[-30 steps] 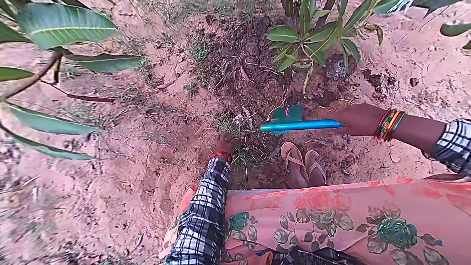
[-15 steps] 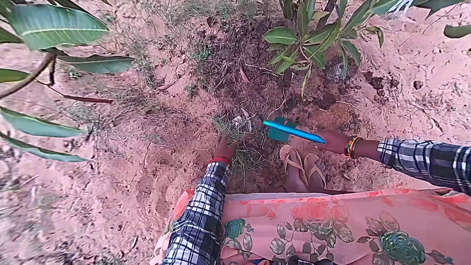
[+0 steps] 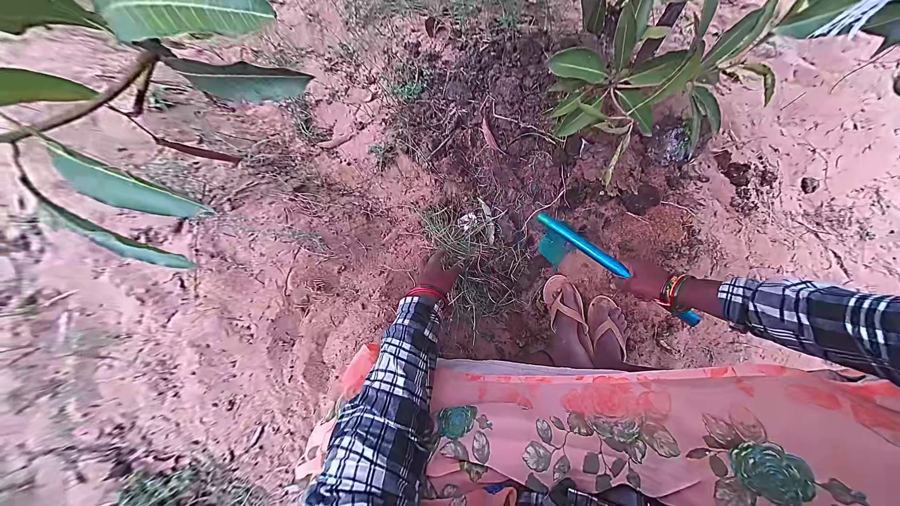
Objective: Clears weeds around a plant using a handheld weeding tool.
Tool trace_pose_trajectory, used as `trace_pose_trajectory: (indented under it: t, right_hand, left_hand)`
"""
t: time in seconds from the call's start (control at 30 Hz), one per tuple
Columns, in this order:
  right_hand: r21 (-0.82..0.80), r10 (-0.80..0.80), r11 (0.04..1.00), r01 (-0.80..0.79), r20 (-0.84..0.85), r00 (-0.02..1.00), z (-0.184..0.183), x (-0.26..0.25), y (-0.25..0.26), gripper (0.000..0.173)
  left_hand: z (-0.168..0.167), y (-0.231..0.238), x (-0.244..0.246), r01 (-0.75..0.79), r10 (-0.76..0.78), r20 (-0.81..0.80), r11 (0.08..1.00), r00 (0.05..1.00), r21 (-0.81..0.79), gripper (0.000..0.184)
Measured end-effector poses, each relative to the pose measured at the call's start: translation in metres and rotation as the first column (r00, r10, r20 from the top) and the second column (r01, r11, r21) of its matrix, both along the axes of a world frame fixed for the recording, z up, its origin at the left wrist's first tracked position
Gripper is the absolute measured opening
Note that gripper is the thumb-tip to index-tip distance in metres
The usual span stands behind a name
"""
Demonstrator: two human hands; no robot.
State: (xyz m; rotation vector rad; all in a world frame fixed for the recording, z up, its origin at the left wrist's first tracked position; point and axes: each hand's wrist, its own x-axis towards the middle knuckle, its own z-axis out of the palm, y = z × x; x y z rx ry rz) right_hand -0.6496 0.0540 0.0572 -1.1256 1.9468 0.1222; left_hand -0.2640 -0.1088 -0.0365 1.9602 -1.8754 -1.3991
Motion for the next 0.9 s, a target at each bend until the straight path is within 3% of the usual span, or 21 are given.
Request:
trace_pose_trajectory:
  t: [0.1, 0.23, 0.37, 0.43, 0.5, 0.6, 0.67, 0.77, 0.83, 0.9]
  right_hand:
    - [-0.203, -0.017, 0.979, 0.014, -0.012, 1.0, 0.028, 0.017, -0.01, 0.036]
    - [-0.304, 0.232, 0.925, -0.228, -0.024, 0.972, 0.087, 0.019, -0.052, 0.031]
    - [0.026, 0.388, 0.922, -0.387, -0.085, 0.918, 0.132, 0.003, -0.076, 0.027]
    - [0.242, 0.404, 0.896, -0.373, -0.094, 0.91, 0.142, -0.017, -0.074, 0.023]
    - [0.396, 0.396, 0.859, -0.324, -0.114, 0.911, 0.139, -0.048, -0.058, 0.019]
    - [0.473, 0.341, 0.846, -0.248, -0.121, 0.932, 0.119, -0.102, -0.021, 0.017]
    - [0.445, 0.34, 0.86, -0.248, -0.138, 0.93, 0.109, -0.124, -0.005, 0.016]
    - [0.372, 0.455, 0.853, -0.367, -0.182, 0.872, 0.112, -0.115, -0.011, 0.02]
    - [0.206, 0.479, 0.873, -0.443, -0.185, 0.858, 0.123, -0.094, -0.018, 0.024]
    - [-0.006, 0.445, 0.892, -0.452, -0.157, 0.882, 0.138, -0.063, -0.025, 0.024]
  left_hand:
    - [0.001, -0.004, -0.005, -0.072, 0.073, 0.019, 0.997, 0.997, -0.037, 0.072]
    - [-0.007, -0.007, -0.005, -0.168, 0.173, 0.066, 0.983, 0.983, -0.076, 0.085]
    - [-0.016, -0.01, 0.003, -0.196, 0.191, 0.171, 0.981, 0.967, 0.011, 0.094]
    - [-0.019, -0.011, 0.008, -0.221, 0.214, 0.165, 0.975, 0.963, 0.026, 0.095]
    - [-0.021, -0.013, 0.009, -0.213, 0.204, 0.143, 0.976, 0.968, 0.05, 0.097]
    - [-0.027, -0.01, 0.005, -0.15, 0.143, 0.089, 0.986, 0.986, 0.076, 0.1]
    - [-0.034, -0.009, 0.004, -0.136, 0.128, 0.095, 0.987, 0.987, 0.083, 0.106]
    - [-0.043, -0.008, 0.003, -0.054, 0.034, 0.172, 0.992, 0.984, 0.113, 0.107]
    - [-0.042, -0.005, 0.0, 0.029, -0.073, 0.249, 0.984, 0.966, 0.176, 0.105]
    - [-0.037, -0.002, -0.002, 0.023, -0.071, 0.237, 0.979, 0.969, 0.201, 0.107]
